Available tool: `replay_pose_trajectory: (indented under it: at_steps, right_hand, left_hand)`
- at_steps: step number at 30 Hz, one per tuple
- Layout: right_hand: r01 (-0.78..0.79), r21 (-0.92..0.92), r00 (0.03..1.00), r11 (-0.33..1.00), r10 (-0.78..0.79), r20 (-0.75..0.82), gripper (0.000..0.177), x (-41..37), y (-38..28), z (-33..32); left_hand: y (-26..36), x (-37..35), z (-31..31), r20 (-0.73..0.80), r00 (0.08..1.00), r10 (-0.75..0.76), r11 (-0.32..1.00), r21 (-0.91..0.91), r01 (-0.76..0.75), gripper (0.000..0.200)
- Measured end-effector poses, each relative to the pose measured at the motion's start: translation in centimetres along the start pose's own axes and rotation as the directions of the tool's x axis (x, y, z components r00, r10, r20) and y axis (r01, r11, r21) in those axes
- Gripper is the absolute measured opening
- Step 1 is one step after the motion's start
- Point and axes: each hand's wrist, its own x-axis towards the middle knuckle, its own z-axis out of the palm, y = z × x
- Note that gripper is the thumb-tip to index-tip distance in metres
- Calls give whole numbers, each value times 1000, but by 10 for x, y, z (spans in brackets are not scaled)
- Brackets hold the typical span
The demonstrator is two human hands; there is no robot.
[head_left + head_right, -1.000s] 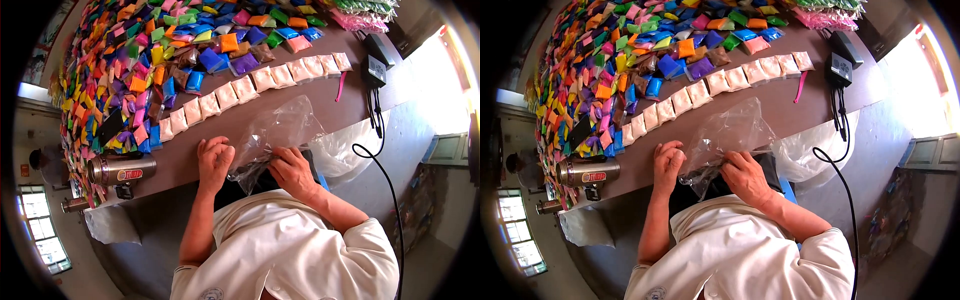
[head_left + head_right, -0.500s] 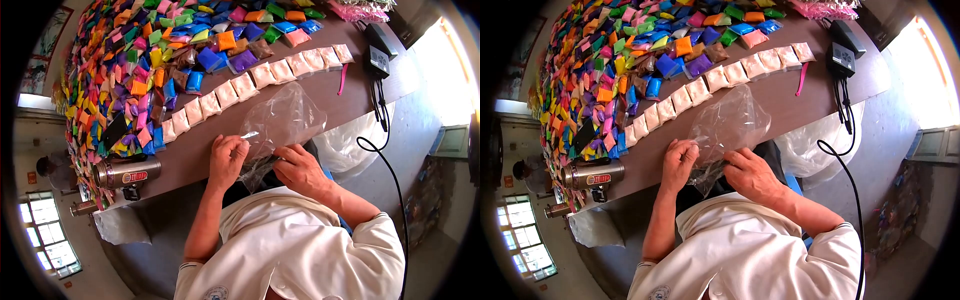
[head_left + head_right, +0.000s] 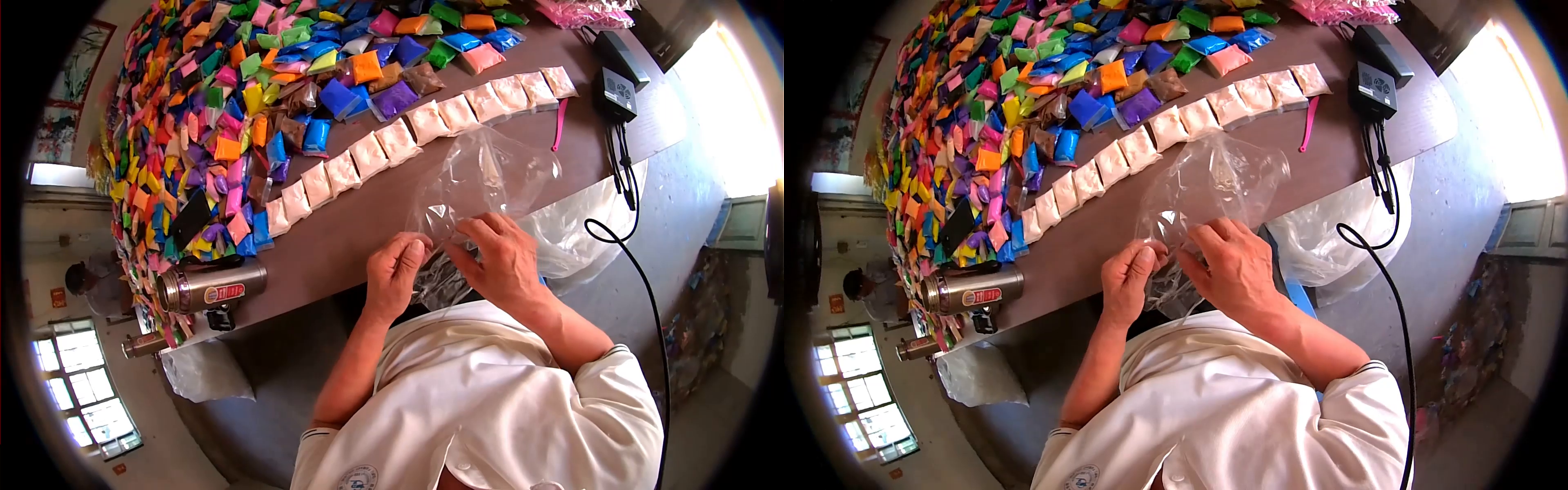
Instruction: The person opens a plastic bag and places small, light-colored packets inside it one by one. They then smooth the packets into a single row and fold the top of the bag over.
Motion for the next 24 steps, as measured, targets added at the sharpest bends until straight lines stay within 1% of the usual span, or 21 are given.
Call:
replay_pose_trajectory:
  at_steps: [2, 3, 5, 9, 11, 12, 14, 15, 17, 18, 20, 24]
  right_hand:
    - [-33, -59, 999, 998, 34, 5, 17, 3, 3, 7]
    - [-34, -59, 999, 998, 34, 5, 17, 2, 7, 11]
    - [-87, -157, 991, 984, 102, 89, 16, 1, 16, 22]
    - [-126, -124, 988, 984, 135, 72, 15, 2, 21, 26]
    - [-111, -23, 990, 994, 112, 88, 16, 1, 21, 20]
    - [-110, -25, 990, 994, 112, 89, 16, 1, 19, 19]
    - [-43, -44, 997, 998, 46, 65, 20, 1, 16, 16]
    - [-43, -45, 997, 998, 46, 65, 20, 1, 16, 17]
    - [-77, -116, 991, 990, 88, 99, 23, 2, 18, 22]
    - [-76, -116, 991, 990, 87, 99, 23, 3, 18, 25]
    - [-118, -155, 986, 981, 134, 99, 25, 5, 18, 29]
    - [-120, -159, 989, 980, 133, 71, 22, 5, 18, 32]
  left_hand:
    - [-1, 0, 0, -20, 1000, 6, 1000, 27, -6, 22]
    - [-2, 0, 0, -20, 1000, 6, 1000, 26, -5, 22]
    - [-5, 0, 0, 12, 999, 38, 996, 85, -39, 22]
    - [-1, -2, 0, 12, 1000, 14, 992, 125, -16, 21]
    - [-4, -2, 0, 1, 1000, 17, 995, 96, -17, 22]
    - [-5, -2, 0, 1, 1000, 17, 995, 94, -17, 22]
    - [-9, -2, 2, -5, 999, 53, 996, 71, -53, 22]
    - [-11, -2, 2, -4, 999, 54, 996, 70, -53, 22]
    - [-13, -2, 2, 2, 999, 34, 997, 62, -34, 23]
    - [-12, -2, 2, 1, 999, 35, 997, 63, -35, 23]
    - [-11, -1, 2, -2, 999, 48, 995, 90, -47, 25]
    - [-15, -1, 3, 11, 998, 64, 995, 79, -64, 27]
